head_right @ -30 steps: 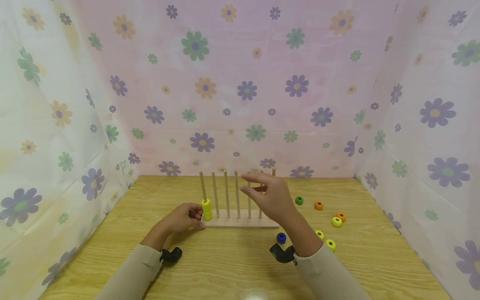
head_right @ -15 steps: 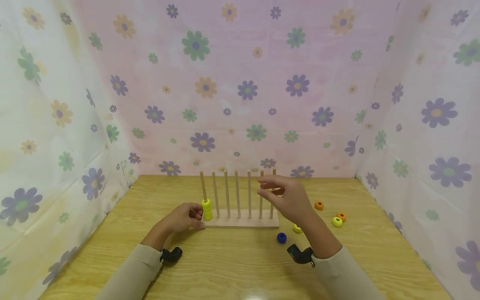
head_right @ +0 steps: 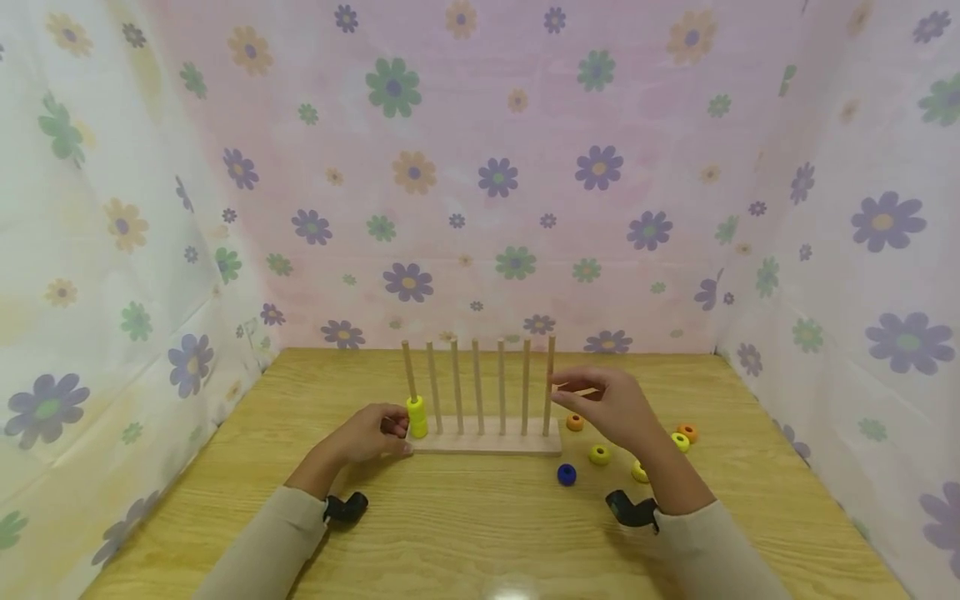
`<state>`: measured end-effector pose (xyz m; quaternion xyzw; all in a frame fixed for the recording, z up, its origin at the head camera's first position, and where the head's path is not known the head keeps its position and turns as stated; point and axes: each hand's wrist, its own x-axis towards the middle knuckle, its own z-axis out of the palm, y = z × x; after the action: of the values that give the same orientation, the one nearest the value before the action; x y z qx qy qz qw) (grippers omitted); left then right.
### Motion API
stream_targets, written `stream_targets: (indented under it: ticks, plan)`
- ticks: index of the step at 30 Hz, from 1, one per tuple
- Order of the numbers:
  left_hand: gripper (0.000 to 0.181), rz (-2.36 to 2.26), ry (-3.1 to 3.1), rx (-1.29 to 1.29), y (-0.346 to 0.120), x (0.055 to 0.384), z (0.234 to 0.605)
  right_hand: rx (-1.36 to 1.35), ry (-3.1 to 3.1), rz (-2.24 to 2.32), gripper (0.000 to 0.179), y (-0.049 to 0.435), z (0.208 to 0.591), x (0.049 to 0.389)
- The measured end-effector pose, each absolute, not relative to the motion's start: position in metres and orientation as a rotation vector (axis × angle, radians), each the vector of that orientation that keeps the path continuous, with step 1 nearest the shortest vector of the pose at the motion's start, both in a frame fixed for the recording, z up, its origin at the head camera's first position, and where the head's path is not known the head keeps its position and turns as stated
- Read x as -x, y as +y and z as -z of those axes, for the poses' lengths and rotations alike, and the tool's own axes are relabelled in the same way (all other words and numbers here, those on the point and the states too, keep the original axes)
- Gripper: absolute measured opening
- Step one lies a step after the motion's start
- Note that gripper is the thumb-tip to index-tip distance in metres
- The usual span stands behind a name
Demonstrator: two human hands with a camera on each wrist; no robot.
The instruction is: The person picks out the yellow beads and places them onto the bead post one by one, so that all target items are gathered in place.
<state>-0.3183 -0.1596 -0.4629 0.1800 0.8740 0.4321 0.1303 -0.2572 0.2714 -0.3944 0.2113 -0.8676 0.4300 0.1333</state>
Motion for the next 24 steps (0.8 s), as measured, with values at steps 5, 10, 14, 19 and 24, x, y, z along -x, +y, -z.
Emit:
stream_targets:
  ticks: [5, 10, 14, 19, 24]
  plan:
    - [0.059, -1.258, 2.523, -0.529, -0.159, 0.318, 0.464, -0.565, -2.600, -1.270, 0.026, 0.294, 0.405, 0.263]
    - [0.061, -1.230, 2.552, -0.528, -0.159, 0.319, 0.464, -0.539, -2.657, -1.387, 0.031, 0.311, 0.415, 0.268]
    - [0.062, -1.225, 2.563, -0.529, -0.160, 0.319, 0.465, -0.478, -2.726, -1.438, 0.036, 0.320, 0.420, 0.270]
    - [0.053, -1.239, 2.547, -0.551, -0.160, 0.317, 0.463, -0.480, -2.765, -1.443, 0.039, 0.333, 0.430, 0.275]
    - [0.048, -1.233, 2.544, -0.560, -0.159, 0.316, 0.461, -0.446, -2.785, -1.470, 0.045, 0.342, 0.438, 0.275]
